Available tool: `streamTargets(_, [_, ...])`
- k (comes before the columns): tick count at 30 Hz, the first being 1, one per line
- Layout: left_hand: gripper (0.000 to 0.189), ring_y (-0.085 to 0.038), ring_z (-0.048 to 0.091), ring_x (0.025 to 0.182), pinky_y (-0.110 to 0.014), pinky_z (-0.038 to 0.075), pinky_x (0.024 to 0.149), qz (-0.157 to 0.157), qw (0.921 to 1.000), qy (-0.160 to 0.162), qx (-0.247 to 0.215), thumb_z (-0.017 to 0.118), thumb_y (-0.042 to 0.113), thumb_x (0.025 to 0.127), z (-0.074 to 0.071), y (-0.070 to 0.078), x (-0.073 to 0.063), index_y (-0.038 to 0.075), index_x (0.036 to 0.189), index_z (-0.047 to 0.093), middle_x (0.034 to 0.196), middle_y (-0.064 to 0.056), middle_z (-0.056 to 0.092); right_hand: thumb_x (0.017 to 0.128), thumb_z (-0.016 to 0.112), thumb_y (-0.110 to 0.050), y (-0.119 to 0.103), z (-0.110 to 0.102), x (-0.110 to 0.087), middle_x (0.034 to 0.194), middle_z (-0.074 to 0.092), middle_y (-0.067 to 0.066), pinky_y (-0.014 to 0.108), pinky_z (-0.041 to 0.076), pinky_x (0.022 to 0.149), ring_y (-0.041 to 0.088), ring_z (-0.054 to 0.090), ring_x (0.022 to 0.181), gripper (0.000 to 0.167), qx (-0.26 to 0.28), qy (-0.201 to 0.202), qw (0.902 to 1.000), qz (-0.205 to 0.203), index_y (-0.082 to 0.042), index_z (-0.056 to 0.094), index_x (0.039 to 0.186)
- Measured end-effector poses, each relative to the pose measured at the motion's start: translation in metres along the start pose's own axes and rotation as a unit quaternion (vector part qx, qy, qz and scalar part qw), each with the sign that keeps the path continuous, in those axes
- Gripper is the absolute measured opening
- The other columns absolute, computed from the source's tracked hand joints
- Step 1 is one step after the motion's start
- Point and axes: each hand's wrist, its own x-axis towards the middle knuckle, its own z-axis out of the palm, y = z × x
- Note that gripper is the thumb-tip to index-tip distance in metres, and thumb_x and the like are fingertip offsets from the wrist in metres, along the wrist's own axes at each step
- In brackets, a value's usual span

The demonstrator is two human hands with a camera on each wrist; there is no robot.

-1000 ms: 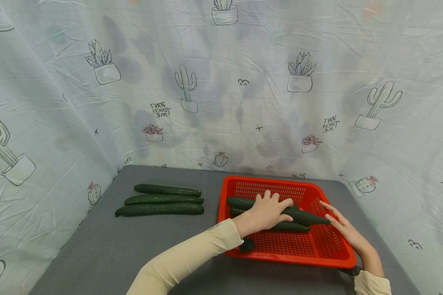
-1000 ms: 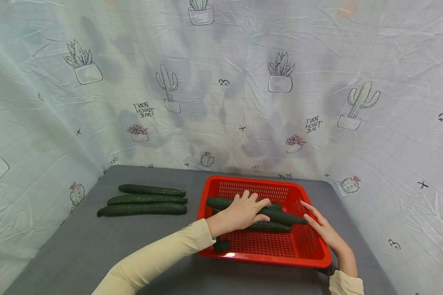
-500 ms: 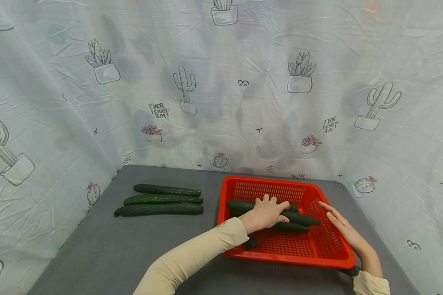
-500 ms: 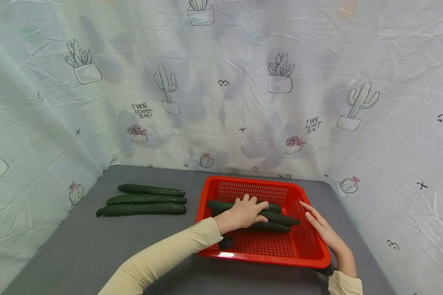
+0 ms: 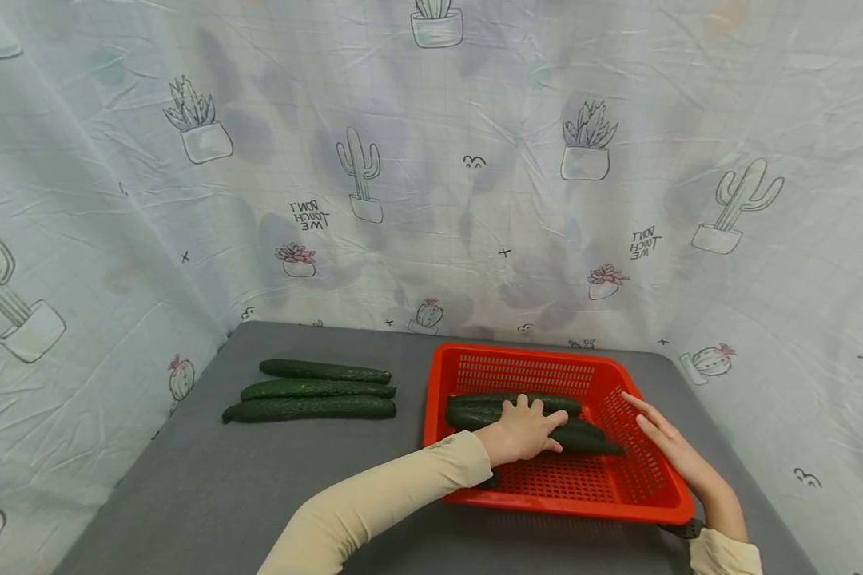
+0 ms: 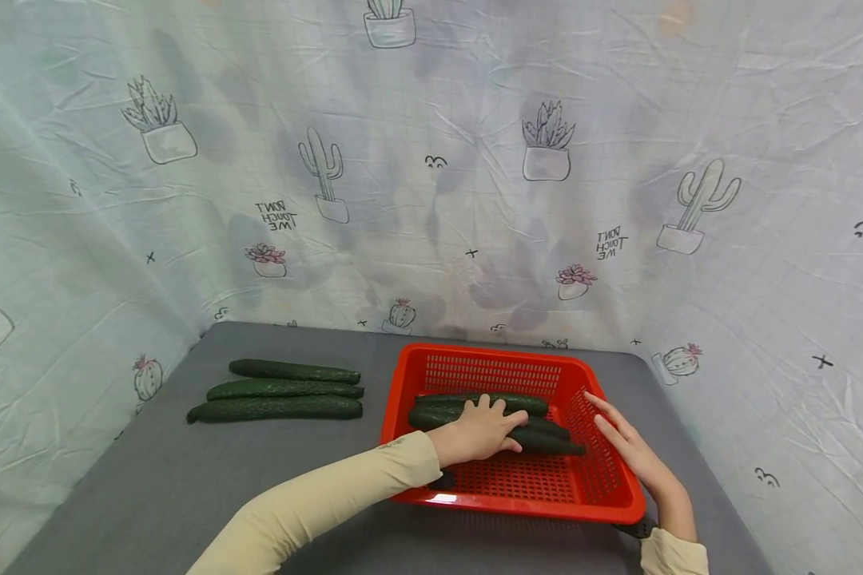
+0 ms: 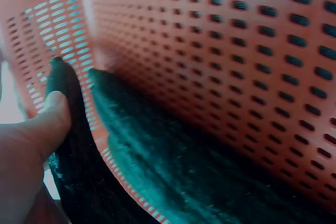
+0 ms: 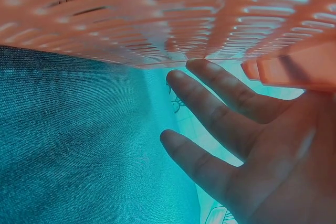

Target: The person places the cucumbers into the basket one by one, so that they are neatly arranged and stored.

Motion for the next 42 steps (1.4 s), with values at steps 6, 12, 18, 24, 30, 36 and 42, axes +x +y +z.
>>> streamTargets(6, [0.04,-0.024,0.048,0.101,-0.039,0.044,0.085,0.002,0.9999,-0.011,0.0,0.039,0.057,0.088,0.01,0.001,0.003,0.038,0.124,0.035,0.117,0.002,0.049,0.104,0.026,-0.027,0.0,0.001,0.0,0.148,0.012,0.025,0.016,0.042,0.082,-0.018,0.035,0.11,0.048,0.008,-0.005,1.0,0.003,-0.01,0.018,0.148])
streamTargets(12, [0.041,-0.025,0.048,0.108,-0.041,0.041,0.092,-0.005,0.9995,-0.031,-0.003,0.042,0.056,0.088,0.011,0.001,0.002,0.041,0.126,0.035,0.122,0.004,0.049,0.104,0.026,-0.025,0.001,0.003,-0.001,0.148,0.013,0.025,0.02,0.047,0.08,-0.011,0.046,0.108,0.049,0.035,-0.01,0.9993,0.007,-0.009,0.015,0.148])
streamTargets(18, [0.043,-0.026,0.046,0.121,-0.044,0.034,0.102,-0.014,0.9987,-0.043,0.024,0.044,0.056,0.088,0.007,0.002,0.0,0.042,0.128,0.036,0.128,0.006,0.049,0.104,0.026,-0.026,0.002,0.002,-0.001,0.144,0.016,0.023,0.024,0.049,0.08,-0.006,0.05,0.107,0.049,0.046,-0.008,0.9989,0.007,-0.01,0.015,0.148])
streamTargets(24, [0.049,-0.024,0.047,0.12,-0.044,0.034,0.102,-0.023,0.9984,-0.044,0.029,0.053,0.057,0.083,0.003,0.004,0.0,0.041,0.127,0.04,0.129,0.007,0.048,0.104,0.026,-0.025,0.004,0.0,-0.001,0.145,0.021,0.01,0.019,0.046,0.082,-0.01,0.045,0.11,0.048,0.035,-0.006,0.9994,-0.004,-0.01,0.017,0.148])
streamTargets(30, [0.06,-0.023,0.045,0.123,-0.043,0.034,0.102,-0.029,0.9976,-0.048,0.041,0.055,0.062,0.08,0.005,0.001,0.002,0.042,0.133,0.037,0.133,0.008,0.045,0.104,0.027,-0.024,0.002,-0.001,-0.001,0.145,0.022,0.007,0.017,0.044,0.083,-0.013,0.041,0.11,0.047,0.019,-0.001,0.9998,-0.008,-0.011,0.018,0.148])
streamTargets(36, [0.067,-0.023,0.046,0.121,-0.043,0.033,0.102,-0.029,0.9978,-0.041,0.044,0.059,0.064,0.075,0.003,-0.004,0.004,0.04,0.134,0.037,0.13,0.006,0.047,0.104,0.027,-0.024,0.0,-0.001,-0.001,0.148,0.015,0.023,0.014,0.039,0.084,-0.018,0.033,0.112,0.047,0.009,-0.005,0.9999,-0.013,-0.01,0.018,0.148])
streamTargets(42, [0.053,-0.02,0.049,0.109,-0.041,0.034,0.097,-0.039,0.9989,-0.023,0.01,0.063,0.06,0.076,-0.005,-0.014,0.0,0.038,0.121,0.045,0.119,0.008,0.051,0.104,0.026,-0.022,-0.001,-0.001,-0.001,0.145,0.02,0.017,0.02,0.045,0.082,-0.012,0.043,0.111,0.047,0.03,-0.009,0.9993,-0.017,-0.009,0.017,0.148])
